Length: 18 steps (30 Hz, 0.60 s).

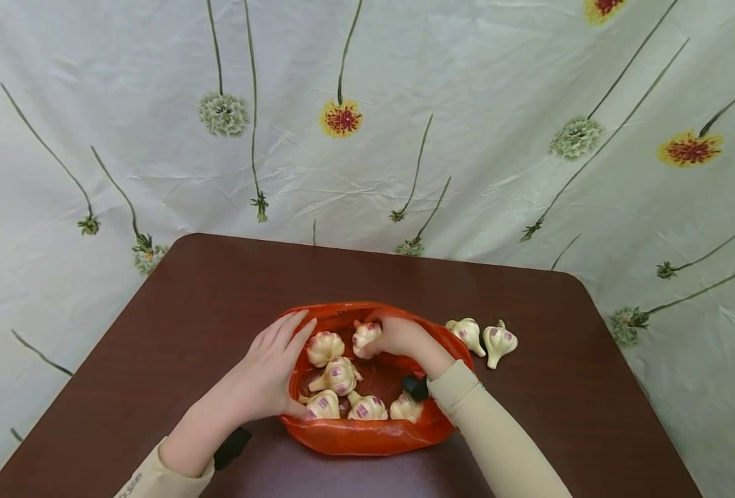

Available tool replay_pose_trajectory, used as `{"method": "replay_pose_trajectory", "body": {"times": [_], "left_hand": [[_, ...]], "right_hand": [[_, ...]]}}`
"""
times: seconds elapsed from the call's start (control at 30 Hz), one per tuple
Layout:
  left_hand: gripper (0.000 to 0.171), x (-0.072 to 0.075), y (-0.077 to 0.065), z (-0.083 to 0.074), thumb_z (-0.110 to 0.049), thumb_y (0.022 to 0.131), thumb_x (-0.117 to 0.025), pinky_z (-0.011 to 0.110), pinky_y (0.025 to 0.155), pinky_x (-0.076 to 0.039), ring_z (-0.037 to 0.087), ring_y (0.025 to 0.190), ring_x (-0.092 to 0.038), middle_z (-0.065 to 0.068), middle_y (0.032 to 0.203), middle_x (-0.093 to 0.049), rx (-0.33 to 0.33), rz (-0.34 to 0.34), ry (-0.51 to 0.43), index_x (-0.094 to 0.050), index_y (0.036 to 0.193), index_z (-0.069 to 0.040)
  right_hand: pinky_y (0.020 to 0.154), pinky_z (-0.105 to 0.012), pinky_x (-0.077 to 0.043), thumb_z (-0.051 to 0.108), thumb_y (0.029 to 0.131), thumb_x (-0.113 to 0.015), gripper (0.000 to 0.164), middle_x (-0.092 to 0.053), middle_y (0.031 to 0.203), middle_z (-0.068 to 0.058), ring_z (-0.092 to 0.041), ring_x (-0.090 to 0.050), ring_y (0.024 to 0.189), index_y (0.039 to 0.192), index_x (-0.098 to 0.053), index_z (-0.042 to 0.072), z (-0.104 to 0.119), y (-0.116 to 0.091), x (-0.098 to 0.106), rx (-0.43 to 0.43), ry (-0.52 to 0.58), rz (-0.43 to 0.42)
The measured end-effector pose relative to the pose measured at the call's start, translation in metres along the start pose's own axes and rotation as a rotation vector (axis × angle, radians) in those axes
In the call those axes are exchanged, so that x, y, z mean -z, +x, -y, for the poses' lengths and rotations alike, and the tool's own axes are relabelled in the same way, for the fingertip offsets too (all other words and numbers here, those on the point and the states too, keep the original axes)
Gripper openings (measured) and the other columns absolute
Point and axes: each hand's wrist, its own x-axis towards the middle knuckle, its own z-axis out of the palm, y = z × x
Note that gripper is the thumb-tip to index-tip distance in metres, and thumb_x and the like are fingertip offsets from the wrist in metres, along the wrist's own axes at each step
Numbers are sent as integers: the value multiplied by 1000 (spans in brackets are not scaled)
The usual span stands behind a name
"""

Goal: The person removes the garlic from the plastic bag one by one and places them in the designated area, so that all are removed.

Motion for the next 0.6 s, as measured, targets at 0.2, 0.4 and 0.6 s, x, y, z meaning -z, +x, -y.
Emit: {"method": "replay_pose_trajectory", "body": {"times": [0.2, 0.4, 0.6], "left_hand": [[125, 0, 1, 3, -46, 50, -95, 67, 107, -33, 47, 139, -31, 27, 151, -34, -5, -2, 11, -36, 147, 5], [126, -1, 2, 3, -46, 50, -96, 67, 107, -33, 47, 139, -30, 28, 152, -33, -6, 5, 7, -34, 147, 6], [127, 0, 3, 2, -47, 49, -96, 69, 106, -32, 47, 140, -29, 27, 153, -33, 12, 17, -3, -34, 148, 4]], "right_hand": [[97, -41, -51, 34, 78, -84, 57, -63, 128, -6, -25, -59, 114, 128, -63, 12, 6, -22, 12, 93, -20, -36], [80, -29, -52, 35, 79, -83, 54, -66, 117, -1, -16, -58, 94, 125, -63, 16, 12, -50, 27, 206, 23, -44], [82, -31, -52, 35, 78, -84, 57, -65, 119, 1, -15, -58, 98, 127, -62, 19, 9, -80, 50, 285, 75, -99]]}}
